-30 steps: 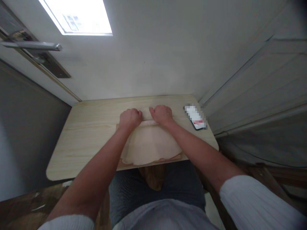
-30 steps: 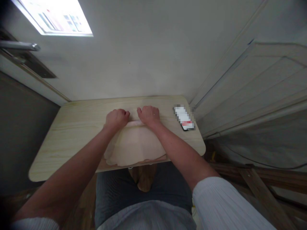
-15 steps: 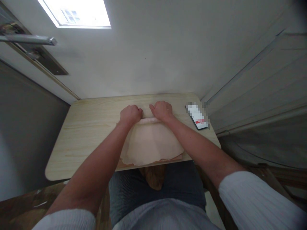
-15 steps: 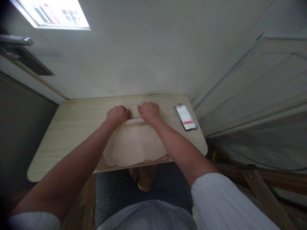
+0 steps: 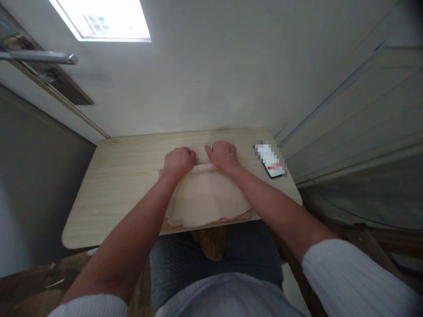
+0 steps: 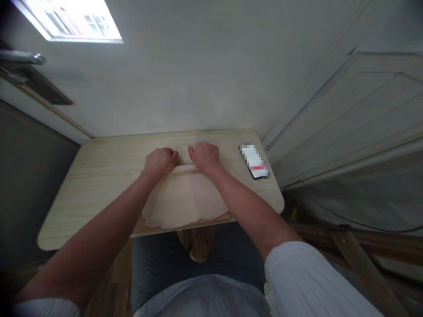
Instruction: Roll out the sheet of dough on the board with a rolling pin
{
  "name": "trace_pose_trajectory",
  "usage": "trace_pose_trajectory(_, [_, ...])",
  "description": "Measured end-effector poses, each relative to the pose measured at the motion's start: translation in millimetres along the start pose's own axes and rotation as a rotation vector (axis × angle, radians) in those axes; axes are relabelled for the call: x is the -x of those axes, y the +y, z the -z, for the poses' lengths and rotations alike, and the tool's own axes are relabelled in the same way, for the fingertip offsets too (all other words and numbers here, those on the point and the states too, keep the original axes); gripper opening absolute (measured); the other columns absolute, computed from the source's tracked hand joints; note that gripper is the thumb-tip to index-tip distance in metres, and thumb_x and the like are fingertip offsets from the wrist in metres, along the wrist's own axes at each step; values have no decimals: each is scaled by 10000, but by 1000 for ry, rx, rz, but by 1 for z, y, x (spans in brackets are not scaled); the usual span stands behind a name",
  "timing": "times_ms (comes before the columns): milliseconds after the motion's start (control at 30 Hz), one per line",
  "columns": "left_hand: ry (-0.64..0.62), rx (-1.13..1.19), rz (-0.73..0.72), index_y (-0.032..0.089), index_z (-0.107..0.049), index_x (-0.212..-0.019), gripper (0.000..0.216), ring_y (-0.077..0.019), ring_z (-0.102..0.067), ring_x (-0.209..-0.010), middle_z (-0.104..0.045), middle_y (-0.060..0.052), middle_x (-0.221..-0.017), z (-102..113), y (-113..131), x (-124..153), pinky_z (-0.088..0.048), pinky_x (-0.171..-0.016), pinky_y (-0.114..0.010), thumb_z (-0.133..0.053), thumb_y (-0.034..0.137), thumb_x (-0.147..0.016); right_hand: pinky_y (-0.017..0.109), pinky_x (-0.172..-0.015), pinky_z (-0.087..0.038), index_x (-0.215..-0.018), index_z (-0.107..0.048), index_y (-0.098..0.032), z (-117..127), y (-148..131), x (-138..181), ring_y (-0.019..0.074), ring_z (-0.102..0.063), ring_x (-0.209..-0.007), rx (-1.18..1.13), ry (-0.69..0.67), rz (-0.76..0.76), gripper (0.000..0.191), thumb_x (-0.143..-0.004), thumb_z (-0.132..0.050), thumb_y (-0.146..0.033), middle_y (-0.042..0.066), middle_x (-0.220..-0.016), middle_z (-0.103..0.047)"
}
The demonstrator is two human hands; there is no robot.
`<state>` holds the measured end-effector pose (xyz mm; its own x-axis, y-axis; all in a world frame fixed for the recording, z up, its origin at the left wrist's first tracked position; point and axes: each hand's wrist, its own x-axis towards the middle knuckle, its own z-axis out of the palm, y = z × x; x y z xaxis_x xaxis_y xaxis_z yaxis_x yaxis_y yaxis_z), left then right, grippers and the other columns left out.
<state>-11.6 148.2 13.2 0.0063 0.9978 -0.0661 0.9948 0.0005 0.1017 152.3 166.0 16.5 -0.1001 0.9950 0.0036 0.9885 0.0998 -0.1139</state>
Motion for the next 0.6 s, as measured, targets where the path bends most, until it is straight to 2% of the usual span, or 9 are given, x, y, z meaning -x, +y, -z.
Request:
trace_pose_trajectory(267, [26, -14, 5, 164, -738, -999, 542, -296, -695, -917, -740, -181, -1000, 1, 2, 14, -495, -786, -378, -254, 407, -976, 356, -815, -475, -1033, -758, -118, 1, 0, 14, 279, -689, -919, -18, 51, 3, 631, -1030, -261, -505, 178, -1022, -735])
trace_pose_trajectory(433, [44, -18, -25, 173, -723, -997, 523, -291, -687, -923, -741, -165, -1002, 1, 4, 24, -483, -777, -374, -251, 398, -978, 343, -848, -465, -1065, -739, -134, 3, 0, 25, 258, -675, -953, -32, 13, -10, 621, -1034, -247, -512, 171, -1062, -730])
trace_pose_trajectory(600, [89, -39, -75, 174, -690, -1021, 480, -292, -648, -994, -717, -152, -1061, 3, 6, 43, -459, -853, -409, -252, 365, -986, 364, -859, -455, -1076, -721, -151, 0, 2, 39, 261, -651, -977, -41, 25, -3, 587, -1043, -225, -464, 155, -1081, -715])
